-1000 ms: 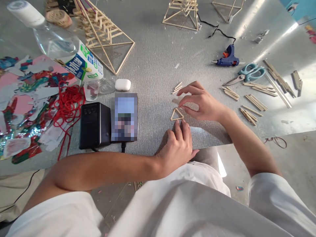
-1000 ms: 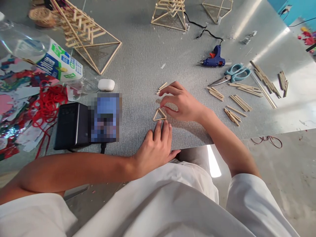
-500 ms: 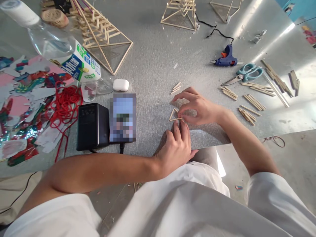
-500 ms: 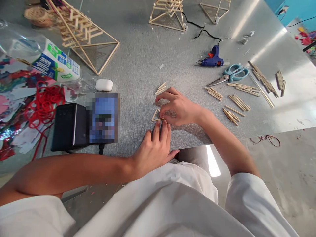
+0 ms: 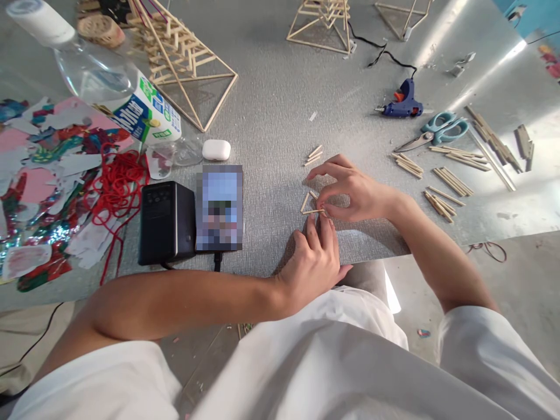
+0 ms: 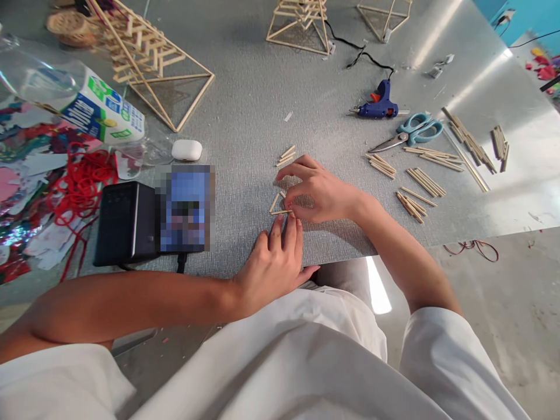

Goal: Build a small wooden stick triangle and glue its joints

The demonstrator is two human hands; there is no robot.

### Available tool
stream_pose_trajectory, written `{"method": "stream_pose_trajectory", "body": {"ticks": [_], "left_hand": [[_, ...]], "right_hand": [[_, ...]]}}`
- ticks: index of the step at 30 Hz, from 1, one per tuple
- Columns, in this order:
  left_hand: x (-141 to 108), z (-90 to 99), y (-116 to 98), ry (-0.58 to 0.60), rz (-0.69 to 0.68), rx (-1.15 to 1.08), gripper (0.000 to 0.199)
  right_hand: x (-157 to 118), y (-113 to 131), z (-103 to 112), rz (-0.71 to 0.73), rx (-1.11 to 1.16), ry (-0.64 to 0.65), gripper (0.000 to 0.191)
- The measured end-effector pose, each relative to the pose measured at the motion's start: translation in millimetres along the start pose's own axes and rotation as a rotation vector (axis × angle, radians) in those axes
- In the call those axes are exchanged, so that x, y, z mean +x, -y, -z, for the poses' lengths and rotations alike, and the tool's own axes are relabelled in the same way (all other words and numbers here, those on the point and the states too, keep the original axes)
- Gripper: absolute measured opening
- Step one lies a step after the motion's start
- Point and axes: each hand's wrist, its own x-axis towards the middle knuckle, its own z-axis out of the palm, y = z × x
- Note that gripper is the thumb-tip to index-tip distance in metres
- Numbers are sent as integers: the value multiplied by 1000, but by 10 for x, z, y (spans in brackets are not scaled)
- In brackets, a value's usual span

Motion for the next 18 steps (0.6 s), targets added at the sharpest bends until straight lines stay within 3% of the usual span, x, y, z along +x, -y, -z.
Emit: {"method": "stream_pose_trajectory", "body": {"ticks": [18], "left_hand": [[-12,-31,-32,-10,32,10,88]], "right_hand": [[2,9,-10,-1,4,-16,10]]}}
